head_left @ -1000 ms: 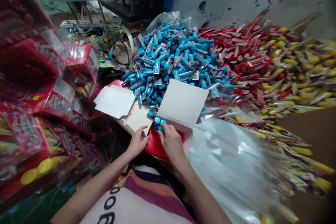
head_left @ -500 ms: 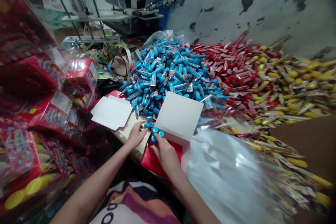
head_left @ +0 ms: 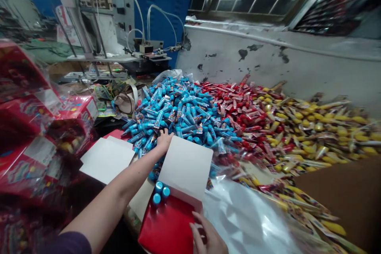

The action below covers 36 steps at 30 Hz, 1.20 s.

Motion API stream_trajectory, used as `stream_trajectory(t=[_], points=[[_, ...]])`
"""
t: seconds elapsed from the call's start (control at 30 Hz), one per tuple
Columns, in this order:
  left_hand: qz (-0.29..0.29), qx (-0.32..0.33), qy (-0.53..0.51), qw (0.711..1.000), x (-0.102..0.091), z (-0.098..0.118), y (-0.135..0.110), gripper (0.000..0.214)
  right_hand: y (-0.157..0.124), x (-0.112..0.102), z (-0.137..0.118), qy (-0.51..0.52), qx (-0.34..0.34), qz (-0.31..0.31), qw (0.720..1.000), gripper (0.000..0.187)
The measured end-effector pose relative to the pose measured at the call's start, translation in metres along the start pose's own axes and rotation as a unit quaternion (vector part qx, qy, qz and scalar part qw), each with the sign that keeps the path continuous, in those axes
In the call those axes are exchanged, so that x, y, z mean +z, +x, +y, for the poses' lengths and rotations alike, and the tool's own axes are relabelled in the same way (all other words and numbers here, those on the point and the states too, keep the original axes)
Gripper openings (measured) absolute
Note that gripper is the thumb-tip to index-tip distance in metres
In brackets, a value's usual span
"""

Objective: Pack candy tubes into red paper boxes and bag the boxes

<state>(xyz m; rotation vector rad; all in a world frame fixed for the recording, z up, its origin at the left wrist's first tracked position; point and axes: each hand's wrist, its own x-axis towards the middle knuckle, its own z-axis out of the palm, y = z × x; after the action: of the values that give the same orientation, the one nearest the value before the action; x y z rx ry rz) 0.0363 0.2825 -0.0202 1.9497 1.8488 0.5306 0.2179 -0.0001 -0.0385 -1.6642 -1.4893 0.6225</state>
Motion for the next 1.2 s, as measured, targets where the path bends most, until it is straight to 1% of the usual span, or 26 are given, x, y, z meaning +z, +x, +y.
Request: stream_trajectory(t=[0.07, 0.13, 0.17, 0.27, 0.4, 0.5, 0.57, 0.63, 0.7, 0.77, 0.8, 0.83, 0.9, 0.93, 0.97, 1.03, 1.1, 1.13, 1.2], points=[[0.002, -0.007, 0.007, 1.0, 0.007, -0.003, -0.006, 0.031, 0.005, -0.005, 0.0, 0.005, 0.014, -0.028, 0.999, 0.038], [0.004, -0.013, 0.008, 1.0, 0.012, -0.01, -0.017, 0.033, 0.014, -0.012, -0.003, 0.004, 0.023, -0.048, 0.999, 0.035], [0.005, -0.016, 0.005, 1.0, 0.014, -0.013, -0.024, 0.035, 0.018, -0.015, -0.005, 0.002, 0.027, -0.045, 0.999, 0.035], [0.01, -0.032, -0.011, 0.999, 0.016, -0.024, -0.048, 0.04, 0.027, -0.023, -0.012, -0.013, 0.033, -0.008, 0.999, 0.036], [0.031, -0.062, -0.056, 0.996, 0.017, -0.033, -0.078, 0.042, 0.028, -0.029, -0.023, -0.035, 0.031, 0.0, 0.999, 0.036], [0.049, -0.066, -0.111, 0.99, 0.009, -0.043, -0.094, 0.041, 0.022, -0.03, -0.03, -0.028, 0.028, -0.014, 0.999, 0.035], [0.061, -0.058, -0.158, 0.984, 0.0, -0.052, -0.104, 0.05, 0.017, -0.03, -0.032, -0.023, 0.031, -0.012, 0.999, 0.036], [0.073, -0.051, -0.21, 0.974, -0.01, -0.063, -0.115, 0.056, 0.013, -0.029, -0.034, -0.019, 0.036, -0.006, 0.999, 0.036], [0.075, -0.047, -0.263, 0.961, -0.019, -0.074, -0.129, 0.055, 0.009, -0.027, -0.038, -0.012, 0.035, -0.008, 0.999, 0.036], [0.067, -0.044, -0.31, 0.947, -0.027, -0.081, -0.146, 0.056, 0.008, -0.021, -0.046, 0.0, 0.027, -0.015, 1.0, 0.035], [0.062, -0.047, -0.347, 0.935, -0.03, -0.083, -0.156, 0.057, 0.009, -0.016, -0.052, 0.009, 0.018, -0.02, 1.0, 0.035], [0.054, -0.054, -0.393, 0.917, -0.034, -0.084, -0.166, 0.057, 0.01, -0.01, -0.059, 0.02, 0.009, -0.029, 0.999, 0.034], [0.038, -0.078, -0.487, 0.869, -0.042, -0.082, -0.187, 0.058, 0.015, 0.005, -0.075, 0.056, 0.0, -0.056, 0.997, 0.032], [0.031, -0.087, -0.523, 0.847, -0.047, -0.079, -0.197, 0.058, 0.019, 0.014, -0.084, 0.084, 0.005, -0.072, 0.994, 0.032], [0.025, -0.093, -0.545, 0.833, -0.053, -0.075, -0.206, 0.058, 0.023, 0.024, -0.092, 0.117, 0.016, -0.089, 0.989, 0.034], [0.007, -0.088, -0.56, 0.824, -0.063, -0.066, -0.223, 0.062, 0.032, 0.045, -0.108, 0.19, 0.045, -0.123, 0.973, 0.044], [-0.022, -0.077, -0.578, 0.812, -0.071, -0.057, -0.235, 0.065, 0.04, 0.064, -0.119, 0.261, 0.065, -0.159, 0.95, 0.056], [-0.039, -0.076, -0.59, 0.803, -0.074, -0.053, -0.239, 0.066, 0.043, 0.071, -0.123, 0.291, 0.071, -0.177, 0.938, 0.059], [-0.061, -0.085, -0.617, 0.78, -0.077, -0.046, -0.245, 0.065, 0.046, 0.079, -0.127, 0.341, 0.083, -0.197, 0.915, 0.058]])
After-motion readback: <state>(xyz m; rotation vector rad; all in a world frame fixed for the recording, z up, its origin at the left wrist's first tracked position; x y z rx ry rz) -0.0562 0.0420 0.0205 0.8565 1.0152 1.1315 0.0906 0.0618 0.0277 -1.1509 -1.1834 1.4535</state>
